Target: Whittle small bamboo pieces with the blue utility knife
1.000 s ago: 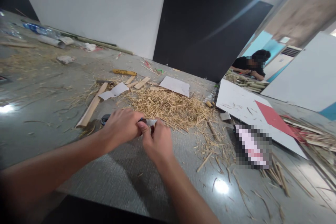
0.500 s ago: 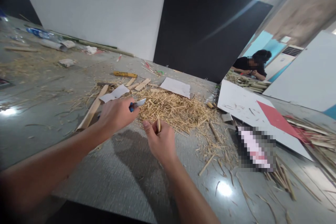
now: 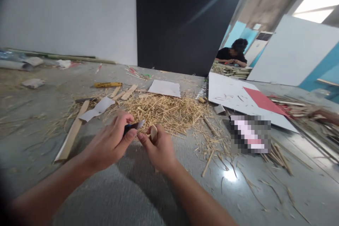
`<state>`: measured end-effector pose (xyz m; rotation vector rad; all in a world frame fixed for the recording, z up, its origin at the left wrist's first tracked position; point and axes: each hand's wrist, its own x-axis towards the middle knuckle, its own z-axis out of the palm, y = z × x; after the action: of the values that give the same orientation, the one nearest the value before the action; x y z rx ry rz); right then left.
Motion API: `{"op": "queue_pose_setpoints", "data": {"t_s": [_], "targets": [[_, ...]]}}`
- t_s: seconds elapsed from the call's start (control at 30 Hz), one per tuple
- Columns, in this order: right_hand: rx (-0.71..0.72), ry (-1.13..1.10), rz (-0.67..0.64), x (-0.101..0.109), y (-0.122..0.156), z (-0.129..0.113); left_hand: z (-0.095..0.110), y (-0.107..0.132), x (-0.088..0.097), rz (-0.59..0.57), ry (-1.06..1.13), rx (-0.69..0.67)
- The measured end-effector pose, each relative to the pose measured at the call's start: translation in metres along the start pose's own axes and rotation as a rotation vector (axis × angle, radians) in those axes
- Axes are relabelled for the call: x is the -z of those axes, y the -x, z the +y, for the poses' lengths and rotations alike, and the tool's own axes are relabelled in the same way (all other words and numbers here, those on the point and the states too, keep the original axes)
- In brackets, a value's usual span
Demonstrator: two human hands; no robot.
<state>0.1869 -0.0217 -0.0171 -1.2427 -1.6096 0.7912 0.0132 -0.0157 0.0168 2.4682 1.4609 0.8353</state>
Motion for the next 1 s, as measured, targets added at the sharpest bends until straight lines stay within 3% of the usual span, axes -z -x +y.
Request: {"op": "queue_pose_setpoints", "data": {"t_s": [0.23, 0.37, 0.53, 0.83, 1.0], "targets": [[0.096, -0.105, 0.010, 0.001, 0.006, -0.008, 0.001, -0.003, 0.005, -0.100, 0.125, -0.114], [0.057, -0.145, -0.002, -0.003, 0.010, -0.009, 0.000, -0.002, 0.000, -0.130, 0.132, -0.171], [0.037, -0.170, 0.004, -0.007, 0.012, -0.012, -0.002, 0.003, -0.011, -0.086, 0.072, -0.236], [0.129, -0.058, 0.009, -0.002, 0.014, -0.010, 0.002, 0.001, -0.013, -0.113, -0.003, -0.289], [0.125, -0.031, 0.037, -0.002, 0.015, -0.013, 0.007, 0.002, -0.012, -0.134, -0.063, -0.229]]}}
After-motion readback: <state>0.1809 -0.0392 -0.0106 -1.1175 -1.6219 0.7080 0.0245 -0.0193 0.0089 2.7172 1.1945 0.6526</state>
